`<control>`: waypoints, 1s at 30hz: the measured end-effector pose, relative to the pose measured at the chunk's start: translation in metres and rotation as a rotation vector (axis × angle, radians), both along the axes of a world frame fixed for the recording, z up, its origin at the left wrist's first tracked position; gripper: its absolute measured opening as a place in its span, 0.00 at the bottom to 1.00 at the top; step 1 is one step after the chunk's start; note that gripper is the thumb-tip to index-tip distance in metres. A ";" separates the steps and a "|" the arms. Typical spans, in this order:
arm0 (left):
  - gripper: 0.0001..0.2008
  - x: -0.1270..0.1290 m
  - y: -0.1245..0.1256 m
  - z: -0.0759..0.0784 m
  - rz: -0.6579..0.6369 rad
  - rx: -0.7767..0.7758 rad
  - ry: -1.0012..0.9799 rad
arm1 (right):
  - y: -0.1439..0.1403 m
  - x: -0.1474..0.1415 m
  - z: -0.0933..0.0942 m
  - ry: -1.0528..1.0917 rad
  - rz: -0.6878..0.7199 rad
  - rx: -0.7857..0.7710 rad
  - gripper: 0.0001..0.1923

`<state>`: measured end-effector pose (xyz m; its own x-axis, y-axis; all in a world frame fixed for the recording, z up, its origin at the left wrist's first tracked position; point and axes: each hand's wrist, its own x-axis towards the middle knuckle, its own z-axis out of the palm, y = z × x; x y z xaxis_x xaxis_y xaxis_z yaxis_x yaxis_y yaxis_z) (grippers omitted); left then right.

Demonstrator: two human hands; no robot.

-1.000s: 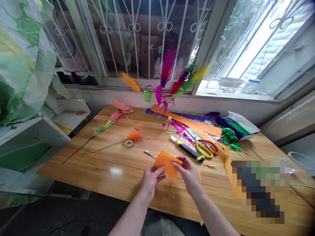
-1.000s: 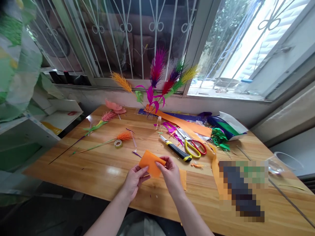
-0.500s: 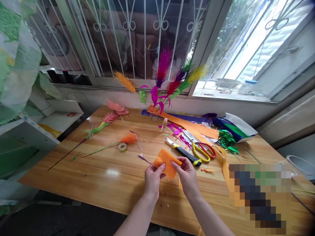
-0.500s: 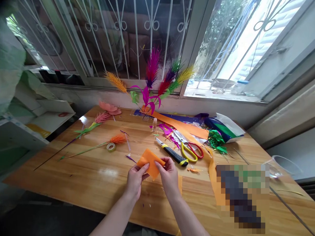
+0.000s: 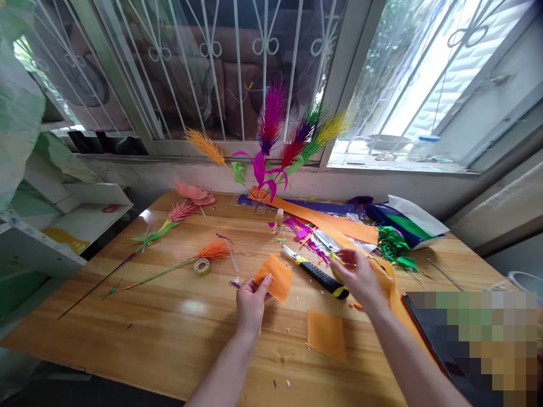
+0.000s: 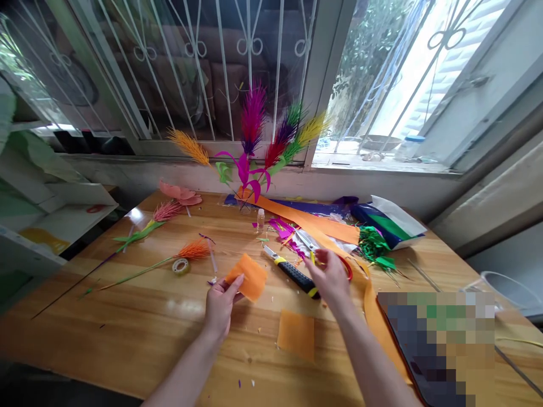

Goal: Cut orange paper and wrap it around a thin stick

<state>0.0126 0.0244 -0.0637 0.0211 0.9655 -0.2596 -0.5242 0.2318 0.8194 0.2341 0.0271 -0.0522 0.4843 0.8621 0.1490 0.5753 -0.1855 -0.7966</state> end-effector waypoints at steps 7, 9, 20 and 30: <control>0.14 -0.007 0.020 0.012 -0.078 0.056 0.096 | 0.030 0.074 -0.016 -0.497 0.029 -0.579 0.19; 0.13 -0.008 0.023 0.018 -0.078 0.079 0.105 | 0.032 0.076 -0.015 -0.486 0.023 -0.600 0.17; 0.14 0.001 0.047 0.028 0.071 0.159 -0.001 | -0.034 -0.004 0.007 0.694 0.310 -0.148 0.21; 0.14 0.011 0.084 0.062 0.075 0.255 0.018 | -0.026 -0.055 0.011 1.346 0.618 -0.264 0.15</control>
<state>0.0232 0.1081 -0.0015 -0.0559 0.9984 -0.0079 -0.5169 -0.0222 0.8557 0.1793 0.0012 -0.0416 -0.3110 0.9062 -0.2865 -0.4993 -0.4122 -0.7621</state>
